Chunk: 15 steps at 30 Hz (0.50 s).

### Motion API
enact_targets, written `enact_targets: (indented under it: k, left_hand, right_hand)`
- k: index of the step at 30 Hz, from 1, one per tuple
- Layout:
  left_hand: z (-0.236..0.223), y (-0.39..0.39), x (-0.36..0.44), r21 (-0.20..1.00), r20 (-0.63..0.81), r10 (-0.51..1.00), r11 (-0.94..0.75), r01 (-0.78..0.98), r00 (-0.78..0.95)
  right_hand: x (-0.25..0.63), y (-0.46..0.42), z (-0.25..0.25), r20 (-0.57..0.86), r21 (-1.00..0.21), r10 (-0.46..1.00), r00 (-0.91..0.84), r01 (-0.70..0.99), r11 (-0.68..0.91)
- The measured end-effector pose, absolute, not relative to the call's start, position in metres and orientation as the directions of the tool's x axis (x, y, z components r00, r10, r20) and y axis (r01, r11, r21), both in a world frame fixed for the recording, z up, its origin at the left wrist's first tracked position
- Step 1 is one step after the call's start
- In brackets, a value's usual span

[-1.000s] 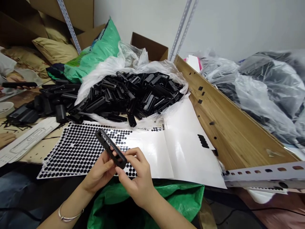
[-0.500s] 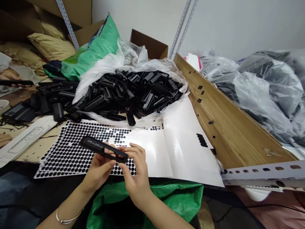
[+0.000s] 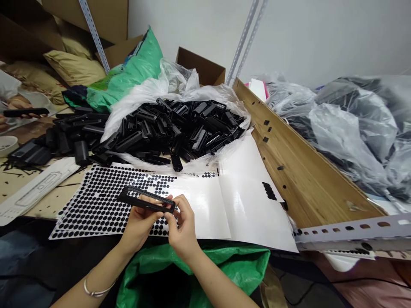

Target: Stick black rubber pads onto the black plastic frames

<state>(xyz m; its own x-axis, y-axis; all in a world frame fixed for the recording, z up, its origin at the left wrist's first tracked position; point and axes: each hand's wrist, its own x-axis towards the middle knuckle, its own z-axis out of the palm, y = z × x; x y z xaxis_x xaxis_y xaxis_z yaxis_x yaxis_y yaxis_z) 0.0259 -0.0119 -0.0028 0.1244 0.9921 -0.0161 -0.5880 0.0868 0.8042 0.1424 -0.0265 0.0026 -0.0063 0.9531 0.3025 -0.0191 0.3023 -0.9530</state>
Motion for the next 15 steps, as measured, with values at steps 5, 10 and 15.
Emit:
enact_targets:
  k: [5, 10, 15]
  left_hand:
    - [-0.004, -0.009, 0.026, 0.785, -0.059, 0.989, 0.131, -0.606, 0.136]
    - [-0.006, -0.007, 0.020, 0.664, -0.180, 0.973, 0.231, -0.712, 0.148]
    - [-0.002, -0.010, 0.011, 0.559, -0.178, 0.943, 0.331, -0.760, 0.280]
  right_hand:
    - [0.147, -0.025, -0.001, 0.255, -0.965, 0.967, -0.016, -0.059, 0.254]
    - [0.164, -0.001, 0.007, 0.243, -0.969, 0.932, -0.271, -0.111, 0.220]
    - [0.174, 0.039, 0.003, 0.321, -0.896, 0.944, -0.071, 0.299, 0.328]
